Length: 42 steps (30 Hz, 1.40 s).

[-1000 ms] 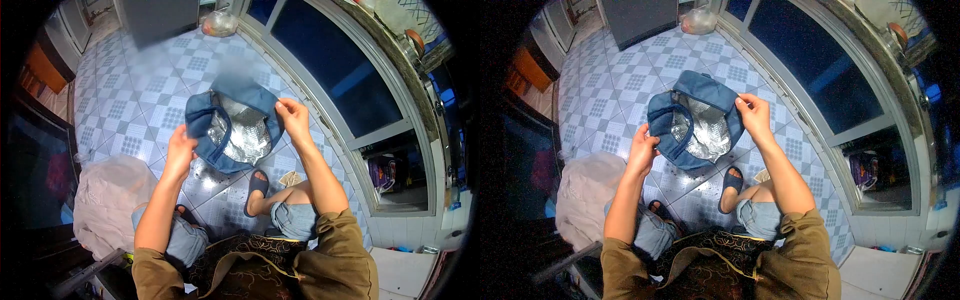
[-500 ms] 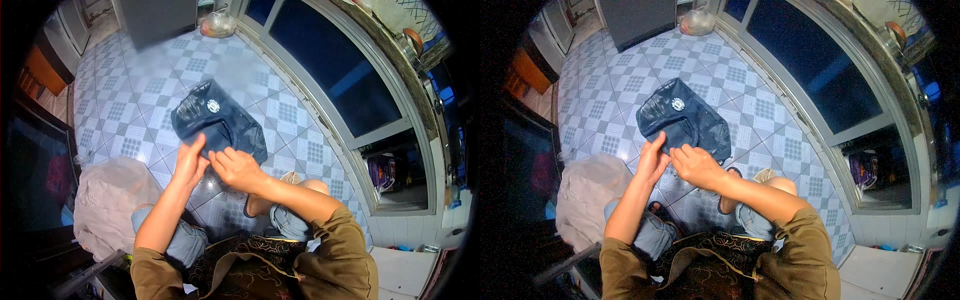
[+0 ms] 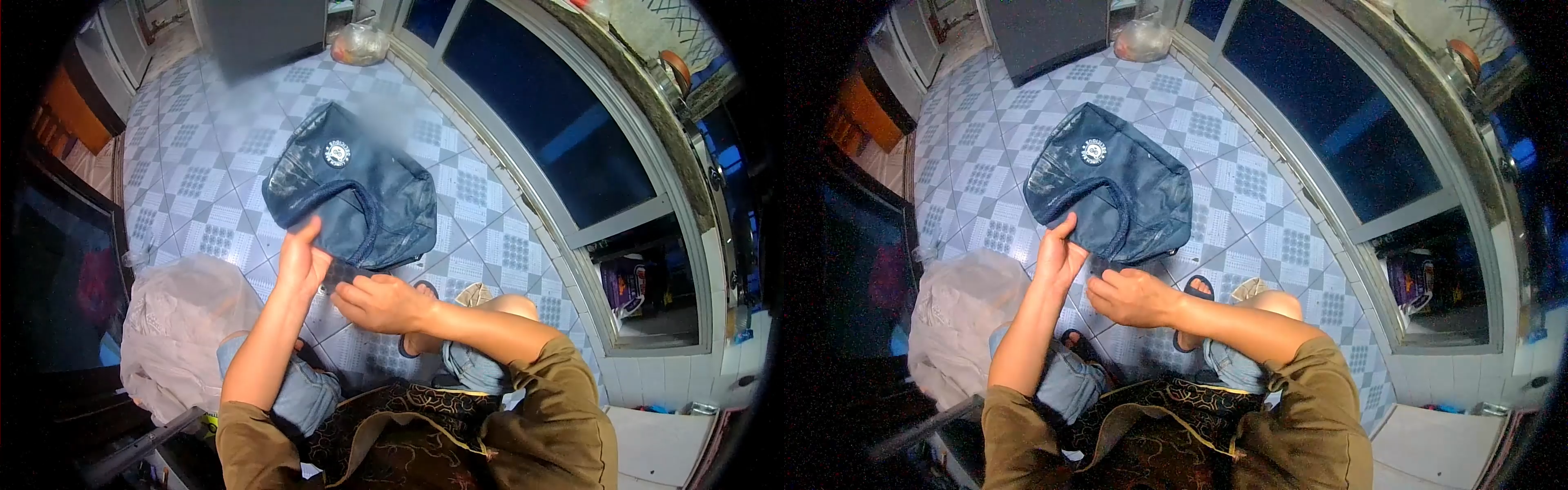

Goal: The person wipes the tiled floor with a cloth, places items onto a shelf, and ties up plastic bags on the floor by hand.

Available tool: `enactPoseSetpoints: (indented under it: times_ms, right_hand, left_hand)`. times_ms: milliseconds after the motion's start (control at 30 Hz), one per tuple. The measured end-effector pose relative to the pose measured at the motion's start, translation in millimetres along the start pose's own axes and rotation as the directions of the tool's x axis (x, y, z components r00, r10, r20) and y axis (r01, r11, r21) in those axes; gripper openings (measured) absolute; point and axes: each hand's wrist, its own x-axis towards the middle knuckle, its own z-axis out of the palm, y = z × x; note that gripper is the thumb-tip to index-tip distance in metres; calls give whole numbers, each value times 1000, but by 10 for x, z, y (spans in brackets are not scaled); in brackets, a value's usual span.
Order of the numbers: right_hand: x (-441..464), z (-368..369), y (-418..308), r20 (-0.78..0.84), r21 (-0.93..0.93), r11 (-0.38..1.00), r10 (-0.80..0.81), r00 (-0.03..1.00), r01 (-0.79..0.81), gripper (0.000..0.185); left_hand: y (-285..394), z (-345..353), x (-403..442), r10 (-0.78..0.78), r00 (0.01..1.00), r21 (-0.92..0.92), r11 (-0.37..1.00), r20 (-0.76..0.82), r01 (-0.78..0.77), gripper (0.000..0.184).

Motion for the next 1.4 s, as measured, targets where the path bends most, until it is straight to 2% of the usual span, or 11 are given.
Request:
enactPoseSetpoints:
  times_ms: [133,567,633,933,1100,1133,1167,1200,1233,1333,1400]
  right_hand:
    - [28,-80,49,-125,-122,963,227,966,-242,58]
    - [-131,11,273,192,-194,796,605,773,-574,45]
    - [-141,-47,315,272,9,708,678,683,-706,24]
    - [-574,-2,726,650,129,498,611,452,-857,41]
    - [301,-1261,2119,201,9,630,760,618,-777,20]
    - [530,-1596,2627,-63,-337,639,718,693,-692,26]
    - [755,-1975,3111,-237,-434,609,634,736,-664,41]
    - [1092,-2445,3416,-263,-454,419,780,568,-786,58]
    - [1247,-2778,3632,-499,-491,459,548,671,-740,73]
    - [1646,-3148,3675,-621,-375,333,603,501,-865,88]
    - [1773,-2917,3543,-389,-424,379,744,544,-822,63]
  left_hand:
    - [16,-116,61,-46,997,6,999,-54,46,31]
    - [-76,-331,77,-204,957,130,964,-205,234,23]
    - [7,-43,-115,-90,951,235,958,-296,164,30]
    - [354,-290,-213,434,839,471,845,-327,-254,61]
    - [447,-273,-338,404,839,449,866,-365,-222,58]
    - [439,-258,-362,414,832,440,866,-369,-236,58]
    - [414,-241,-369,382,855,444,872,-351,-207,58]
    - [390,-229,-380,348,876,454,874,-333,-175,57]
    - [365,-233,-357,338,876,487,862,-344,-141,57]
    - [344,-214,-321,222,913,482,876,-341,-32,56]
    - [345,-156,-366,198,918,474,881,-343,-13,57]
